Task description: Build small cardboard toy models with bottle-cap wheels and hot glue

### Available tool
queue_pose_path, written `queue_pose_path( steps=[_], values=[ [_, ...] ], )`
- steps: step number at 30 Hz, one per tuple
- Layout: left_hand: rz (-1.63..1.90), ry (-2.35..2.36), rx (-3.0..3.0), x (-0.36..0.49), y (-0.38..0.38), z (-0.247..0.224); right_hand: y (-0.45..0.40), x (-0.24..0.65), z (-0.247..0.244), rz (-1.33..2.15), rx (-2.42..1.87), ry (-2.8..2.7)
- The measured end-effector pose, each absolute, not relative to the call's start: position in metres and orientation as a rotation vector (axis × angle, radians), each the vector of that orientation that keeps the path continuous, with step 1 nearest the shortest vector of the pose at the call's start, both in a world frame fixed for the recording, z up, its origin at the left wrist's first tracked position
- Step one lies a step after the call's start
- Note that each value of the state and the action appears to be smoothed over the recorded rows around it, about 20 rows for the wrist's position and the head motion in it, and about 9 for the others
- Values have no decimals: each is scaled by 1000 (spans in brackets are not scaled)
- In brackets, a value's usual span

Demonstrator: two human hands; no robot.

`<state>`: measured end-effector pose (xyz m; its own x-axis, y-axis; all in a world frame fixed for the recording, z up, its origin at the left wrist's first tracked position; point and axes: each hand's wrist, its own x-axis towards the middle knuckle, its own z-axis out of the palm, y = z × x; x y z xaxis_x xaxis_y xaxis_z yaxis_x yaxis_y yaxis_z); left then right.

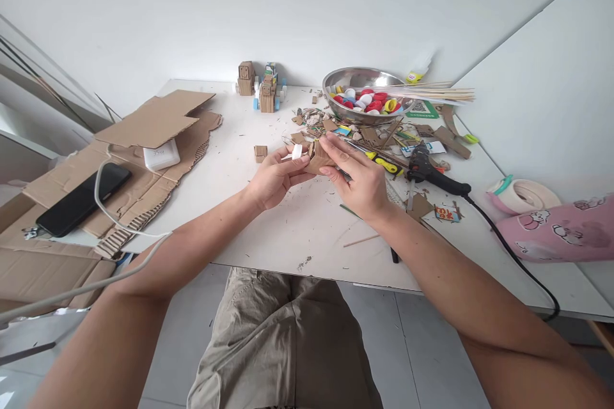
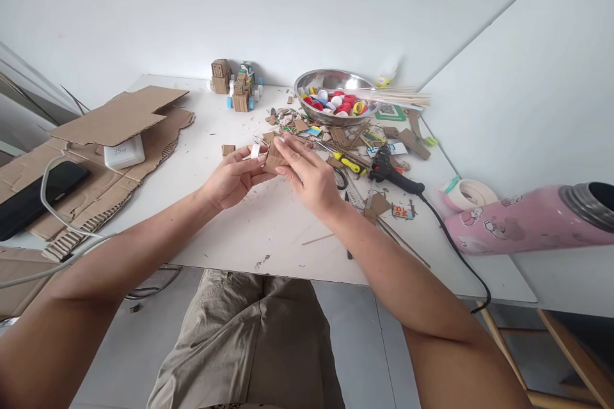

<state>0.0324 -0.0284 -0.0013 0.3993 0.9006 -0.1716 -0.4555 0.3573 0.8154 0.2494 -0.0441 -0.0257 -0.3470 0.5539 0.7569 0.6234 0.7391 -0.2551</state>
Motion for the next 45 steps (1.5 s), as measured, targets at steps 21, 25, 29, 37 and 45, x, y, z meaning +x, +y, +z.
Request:
queue_pose_path(
  steps=[21,25,29,37,45],
  values=[
    [1041,583,1034,36,-30,-10,-52,242,-22,99,-1035,-1939],
    [1079,618,1042,36,-31,-12,-51,241,-28,101,-998,-1939],
    [1131,645,1094,37,-32,-13,-49,240,-31,30,-1023,-1935],
    [1202,665,1231,37,-32,-11,-50,245,-15,99,-960,-1961],
    [1242,713,1260,36,-35,-7,-52,244,-7,202,-953,-1880]
  ],
)
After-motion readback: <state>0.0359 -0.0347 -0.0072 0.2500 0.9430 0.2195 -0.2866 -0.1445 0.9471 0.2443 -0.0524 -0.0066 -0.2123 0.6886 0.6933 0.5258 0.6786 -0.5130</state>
